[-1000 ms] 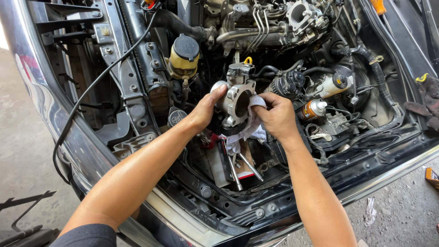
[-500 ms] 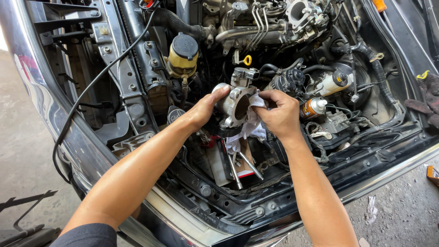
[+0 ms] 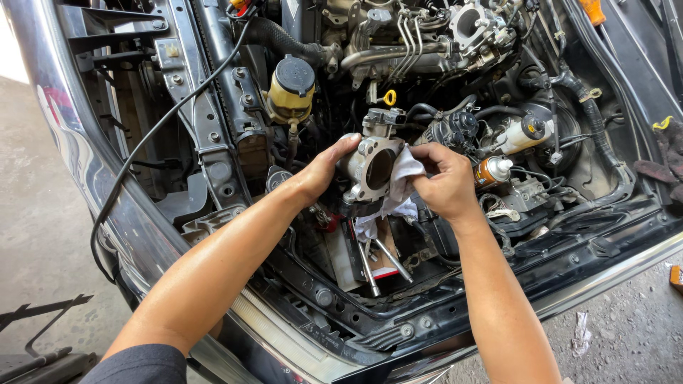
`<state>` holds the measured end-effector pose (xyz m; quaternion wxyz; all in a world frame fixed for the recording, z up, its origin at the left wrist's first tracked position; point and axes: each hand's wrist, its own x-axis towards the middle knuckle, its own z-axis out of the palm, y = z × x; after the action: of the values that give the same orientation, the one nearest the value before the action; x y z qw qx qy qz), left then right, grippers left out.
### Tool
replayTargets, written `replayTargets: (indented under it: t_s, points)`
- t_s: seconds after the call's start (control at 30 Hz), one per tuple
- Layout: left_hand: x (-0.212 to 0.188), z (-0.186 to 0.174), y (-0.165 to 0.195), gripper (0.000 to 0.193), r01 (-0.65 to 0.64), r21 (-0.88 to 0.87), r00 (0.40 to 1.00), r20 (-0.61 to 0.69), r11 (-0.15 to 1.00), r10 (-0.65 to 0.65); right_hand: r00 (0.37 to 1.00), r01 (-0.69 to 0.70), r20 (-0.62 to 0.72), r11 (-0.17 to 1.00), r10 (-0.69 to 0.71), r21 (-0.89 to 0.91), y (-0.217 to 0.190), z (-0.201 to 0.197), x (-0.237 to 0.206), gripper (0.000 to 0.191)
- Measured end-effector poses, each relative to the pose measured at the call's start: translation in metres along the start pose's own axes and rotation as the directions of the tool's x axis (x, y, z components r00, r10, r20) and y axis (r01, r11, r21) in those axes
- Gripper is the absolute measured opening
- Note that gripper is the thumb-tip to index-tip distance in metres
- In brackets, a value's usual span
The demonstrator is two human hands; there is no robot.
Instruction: The person cleans a removed throttle body at the open engine bay of a car. They wipe the throttle body's bore, flange and outer surfaces with a white cloth, spray cleaning solution onto and inside the part, and continue wiping and turning it to clean all sides.
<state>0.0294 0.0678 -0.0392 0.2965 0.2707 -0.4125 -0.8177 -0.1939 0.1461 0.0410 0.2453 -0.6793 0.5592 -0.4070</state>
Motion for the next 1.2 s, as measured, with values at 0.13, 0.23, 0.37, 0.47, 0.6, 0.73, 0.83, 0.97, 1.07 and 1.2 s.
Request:
replayTargets:
  t_s: [0.13, 0.23, 0.37, 0.47, 0.6, 0.73, 0.83, 0.97, 1.07, 1.2]
  points:
    - [-0.002, 0.001, 0.003, 0.068, 0.025, 0.025, 1.0, -0.002, 0.999, -0.025, 0.991, 0.13, 0.02, 0.991, -0.129, -0.042, -0.007, -0.004, -0.002, 0.021]
    - [-0.003, 0.0, 0.007, 0.07, 0.038, 0.091, 0.998, -0.045, 0.995, -0.034, 0.953, 0.299, 0.087, 0.943, -0.289, -0.146, -0.01, -0.011, 0.001, 0.032]
    - [-0.005, -0.001, 0.012, 0.074, 0.112, -0.034, 0.994, -0.008, 0.993, -0.113, 0.924, 0.381, 0.144, 0.883, -0.354, -0.274, -0.013, -0.015, 0.005, 0.041]
    - [-0.006, 0.001, 0.014, 0.075, 0.102, 0.039, 0.992, -0.075, 0.994, -0.099, 0.912, 0.408, 0.19, 0.846, -0.362, -0.345, -0.016, -0.016, 0.006, 0.041]
    - [-0.004, 0.0, 0.014, 0.073, 0.14, -0.063, 0.983, -0.109, 0.988, -0.146, 0.878, 0.476, 0.283, 0.763, -0.385, -0.438, -0.016, -0.017, 0.008, 0.048]
    - [-0.001, -0.003, 0.012, 0.071, 0.12, -0.09, 0.975, -0.175, 0.989, -0.134, 0.875, 0.46, 0.345, 0.802, -0.338, -0.381, -0.009, -0.013, 0.005, 0.047]
    - [0.001, -0.005, 0.012, 0.069, 0.065, -0.079, 0.98, -0.185, 0.995, -0.079, 0.92, 0.319, 0.31, 0.919, -0.241, -0.232, 0.001, -0.012, 0.005, 0.042]
    - [0.001, -0.007, 0.008, 0.066, 0.023, -0.112, 0.977, -0.207, 0.993, -0.046, 0.97, -0.118, 0.208, 0.992, 0.124, -0.042, 0.016, -0.022, 0.006, 0.023]
    - [0.003, -0.01, 0.002, 0.062, -0.057, -0.165, 0.982, -0.185, 0.985, 0.025, 0.922, -0.387, 0.252, 0.697, 0.294, 0.604, 0.026, -0.034, 0.007, 0.024]
    - [0.007, -0.016, -0.008, 0.055, -0.09, -0.181, 0.98, -0.19, 0.979, 0.055, 0.938, -0.329, 0.226, 0.475, 0.263, 0.816, 0.03, -0.035, 0.004, 0.013]
